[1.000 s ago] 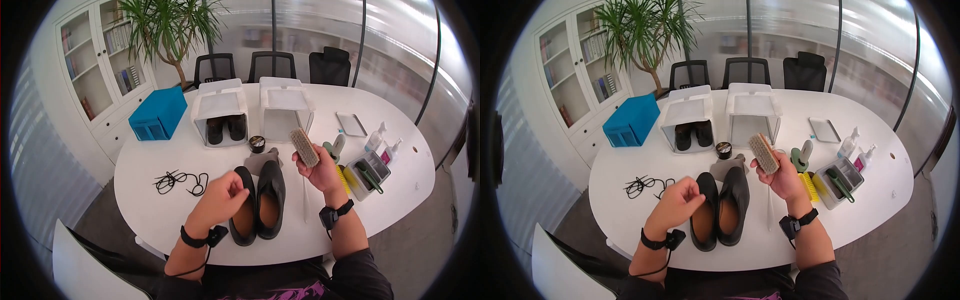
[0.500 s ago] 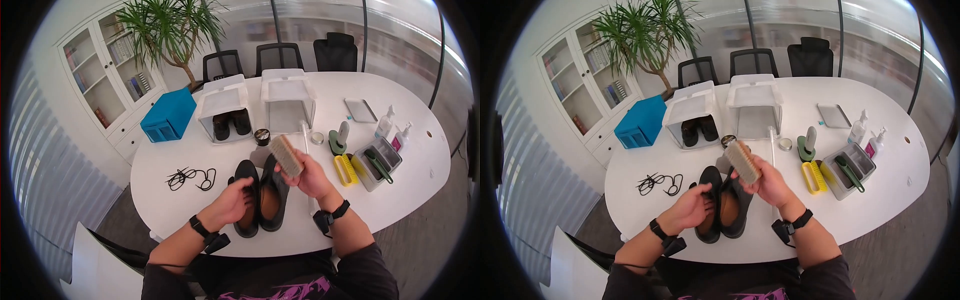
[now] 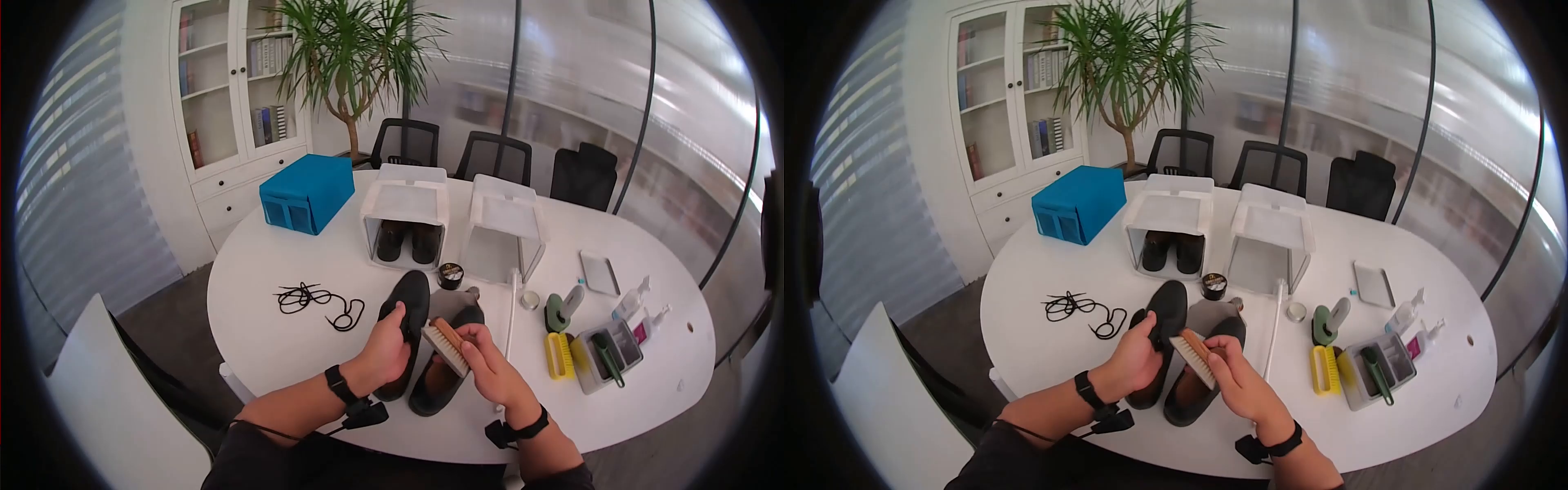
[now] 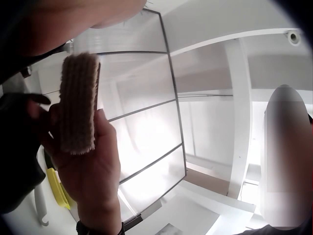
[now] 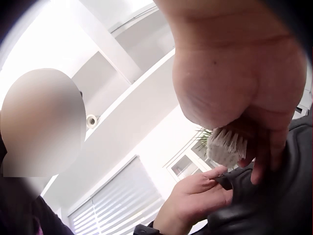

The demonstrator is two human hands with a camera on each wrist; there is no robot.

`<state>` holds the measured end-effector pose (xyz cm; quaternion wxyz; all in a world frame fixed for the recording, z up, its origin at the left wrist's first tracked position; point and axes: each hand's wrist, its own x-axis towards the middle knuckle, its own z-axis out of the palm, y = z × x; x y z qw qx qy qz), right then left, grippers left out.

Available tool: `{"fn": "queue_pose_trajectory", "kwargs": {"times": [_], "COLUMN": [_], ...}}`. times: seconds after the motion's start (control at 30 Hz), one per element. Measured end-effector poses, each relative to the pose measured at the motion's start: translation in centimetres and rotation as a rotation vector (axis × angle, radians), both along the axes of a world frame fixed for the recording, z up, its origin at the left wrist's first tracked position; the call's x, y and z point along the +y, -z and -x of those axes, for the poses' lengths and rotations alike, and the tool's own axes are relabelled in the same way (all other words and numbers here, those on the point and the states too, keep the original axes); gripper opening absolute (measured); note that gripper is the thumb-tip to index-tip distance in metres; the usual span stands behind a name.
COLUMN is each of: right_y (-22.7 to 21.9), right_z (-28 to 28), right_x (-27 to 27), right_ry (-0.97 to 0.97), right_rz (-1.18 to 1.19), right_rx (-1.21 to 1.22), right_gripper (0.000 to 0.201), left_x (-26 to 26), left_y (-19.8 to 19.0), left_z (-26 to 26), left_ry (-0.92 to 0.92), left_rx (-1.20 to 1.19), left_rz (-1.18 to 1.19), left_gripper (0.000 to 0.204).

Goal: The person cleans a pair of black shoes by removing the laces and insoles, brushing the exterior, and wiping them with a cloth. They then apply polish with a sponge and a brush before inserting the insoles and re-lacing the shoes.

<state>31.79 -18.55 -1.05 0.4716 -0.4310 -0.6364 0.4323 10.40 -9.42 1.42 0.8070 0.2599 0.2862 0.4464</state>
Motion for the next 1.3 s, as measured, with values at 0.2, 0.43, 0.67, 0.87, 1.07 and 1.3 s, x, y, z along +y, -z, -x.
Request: {"fn": "queue_pose_trajectory", "kwargs": {"times": [0.2, 0.43, 0.67, 0.87, 1.07, 1.3], "right_y": [-5.6, -5.9, -3.5, -3.3, -3.4, -3.2], "right_z": [-0.3, 1.5, 3.1, 2.5, 1.5, 1.4], "right_x": [-0.7, 1.4, 1.9, 1.8, 1.8, 1.8], "right_ry": [0.268, 0.639, 0.450, 0.422, 0.691, 0.755], "right_rz": [-0.155, -0.594, -0.642, -0.642, -0.709, -0.683], "right_rx": [0.001, -0.444, -0.680, -0.612, -0.550, -0.535], "right_gripper": [0.055, 0.062, 0.069, 0.068, 0.063, 0.062], "left_x": [1.8, 3.7, 2.3, 2.6, 1.8, 1.0], "left_y": [-0.5, 4.0, 2.8, 3.2, 3.9, 4.2], "left_z": [3.1, 5.3, 6.5, 6.7, 6.4, 5.2], "left_ry": [0.006, 0.296, 0.311, 0.348, 0.486, 0.461], "left_rx": [0.092, -0.085, -0.012, -0.118, -0.111, -0.134], "left_rz": [-0.225, -0.428, -0.298, -0.322, -0.320, -0.434], "left_gripper": [0.047, 0.053, 0.048, 0.055, 0.058, 0.058]}}
